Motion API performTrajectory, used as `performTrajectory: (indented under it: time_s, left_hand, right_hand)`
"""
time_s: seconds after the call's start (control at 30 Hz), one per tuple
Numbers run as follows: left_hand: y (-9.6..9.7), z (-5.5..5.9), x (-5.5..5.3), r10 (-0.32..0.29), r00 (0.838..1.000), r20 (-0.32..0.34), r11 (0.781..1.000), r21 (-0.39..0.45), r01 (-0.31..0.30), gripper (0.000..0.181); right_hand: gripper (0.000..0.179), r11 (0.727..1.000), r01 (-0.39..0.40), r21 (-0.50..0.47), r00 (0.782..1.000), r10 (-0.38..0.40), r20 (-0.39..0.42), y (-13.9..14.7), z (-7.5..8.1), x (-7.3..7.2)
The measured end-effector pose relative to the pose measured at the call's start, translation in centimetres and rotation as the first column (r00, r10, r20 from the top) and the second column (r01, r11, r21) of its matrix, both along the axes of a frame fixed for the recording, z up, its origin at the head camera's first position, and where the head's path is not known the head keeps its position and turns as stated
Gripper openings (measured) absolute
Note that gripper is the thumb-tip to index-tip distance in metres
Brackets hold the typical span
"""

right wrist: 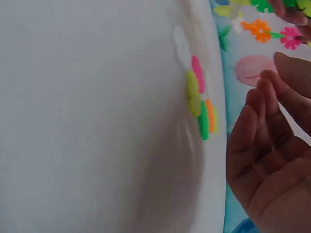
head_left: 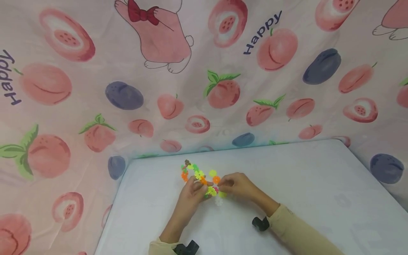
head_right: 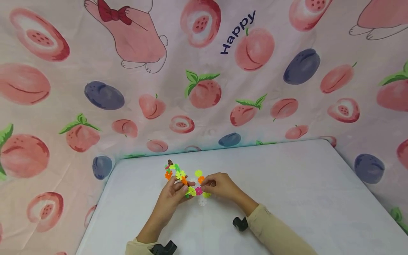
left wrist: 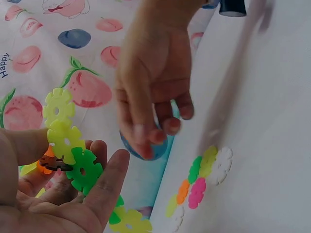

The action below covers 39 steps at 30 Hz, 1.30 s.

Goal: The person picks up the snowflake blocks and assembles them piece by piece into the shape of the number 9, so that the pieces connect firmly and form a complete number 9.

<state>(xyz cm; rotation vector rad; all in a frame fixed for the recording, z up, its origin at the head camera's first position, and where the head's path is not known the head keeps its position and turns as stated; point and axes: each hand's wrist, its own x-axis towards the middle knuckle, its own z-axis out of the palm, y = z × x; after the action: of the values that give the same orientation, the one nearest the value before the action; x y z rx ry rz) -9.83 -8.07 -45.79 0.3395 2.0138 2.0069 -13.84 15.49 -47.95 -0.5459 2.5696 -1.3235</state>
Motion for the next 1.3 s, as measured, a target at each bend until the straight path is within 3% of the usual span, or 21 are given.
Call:
performTrajectory:
  time_s: [0.27, 0.73, 1.03, 1.17, 1.3]
  left_hand:
    - [-0.1, 0.1, -0.1, -0.008, 1.000, 0.012, 1.000, 0.021, 0.008, 0.034]
    - [-0.2, -0.1, -0.1, -0.008, 1.000, 0.014, 1.000, 0.005, 0.008, 0.035]
    - [-0.2, -0.5, -0.2, -0.007, 1.000, -0.006, 1.000, -0.006, 0.007, 0.037]
    - [-0.2, -0.6, -0.1, -0.007, 0.999, -0.040, 0.999, -0.048, 0.005, 0.037]
    - [-0.3, -0.6, -0.1, 0.017, 0.995, -0.103, 0.991, -0.134, -0.030, 0.033]
  right_hand:
    - [0.019, 0.978, -0.044, 0.205, 0.999, 0.047, -0.010, -0.6, -2.2, -0.8]
    - [0.018, 0.943, -0.052, 0.329, 0.997, 0.065, -0.030, -1.3, -1.6, -0.6]
    - [0.025, 0.949, -0.079, 0.304, 0.994, 0.100, -0.054, -0.7, -1.7, -0.5]
    - [0.021, 0.966, -0.052, 0.255, 0.995, 0.072, -0.070, 0.0, -2.2, -0.7]
    - [0.011, 0.985, -0.020, 0.173, 1.000, 0.017, 0.017, 0.5, -1.8, -0.7]
